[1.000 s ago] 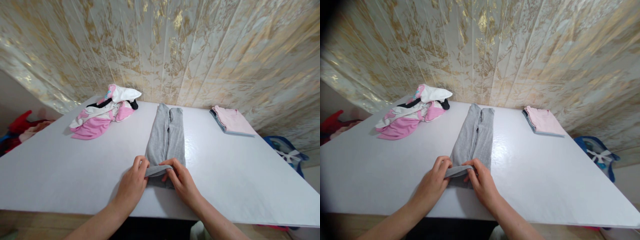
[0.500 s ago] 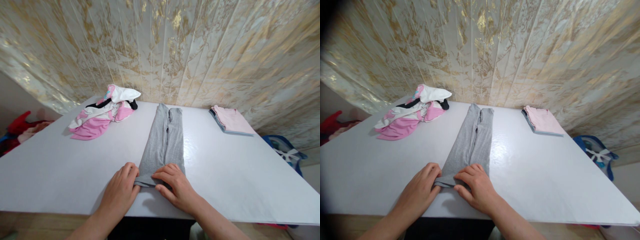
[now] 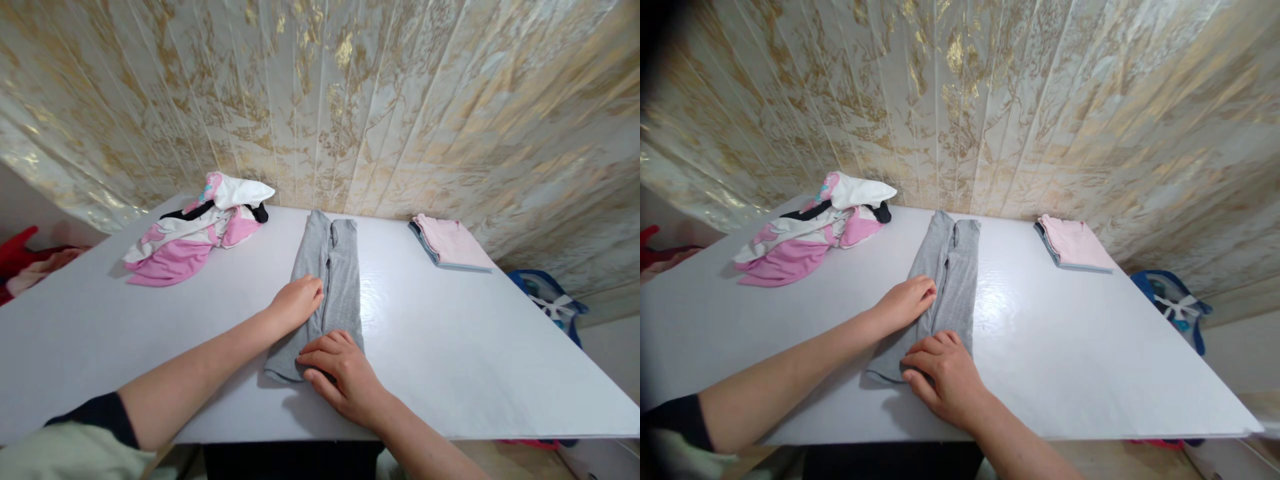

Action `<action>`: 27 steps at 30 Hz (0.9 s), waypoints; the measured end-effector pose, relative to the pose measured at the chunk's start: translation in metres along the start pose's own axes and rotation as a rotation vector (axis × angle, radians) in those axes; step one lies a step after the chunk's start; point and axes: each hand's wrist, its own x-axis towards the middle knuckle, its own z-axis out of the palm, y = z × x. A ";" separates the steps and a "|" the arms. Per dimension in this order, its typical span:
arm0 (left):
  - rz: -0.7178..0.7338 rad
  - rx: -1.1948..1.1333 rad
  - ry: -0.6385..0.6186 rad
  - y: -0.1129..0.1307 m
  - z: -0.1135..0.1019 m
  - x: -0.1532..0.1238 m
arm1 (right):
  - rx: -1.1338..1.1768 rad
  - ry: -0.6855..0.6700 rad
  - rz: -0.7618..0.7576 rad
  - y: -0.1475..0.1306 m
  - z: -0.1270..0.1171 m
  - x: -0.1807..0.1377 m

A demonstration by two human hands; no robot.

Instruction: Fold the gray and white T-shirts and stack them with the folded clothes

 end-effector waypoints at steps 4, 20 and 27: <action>-0.128 0.096 0.027 0.002 0.014 0.019 | 0.003 0.005 -0.006 0.000 0.000 -0.001; -0.030 -0.032 0.130 0.001 0.018 0.029 | 0.026 -0.018 -0.019 -0.001 -0.004 0.000; -0.112 -0.064 0.108 0.001 0.027 0.048 | 0.085 -0.005 -0.033 -0.002 -0.006 0.000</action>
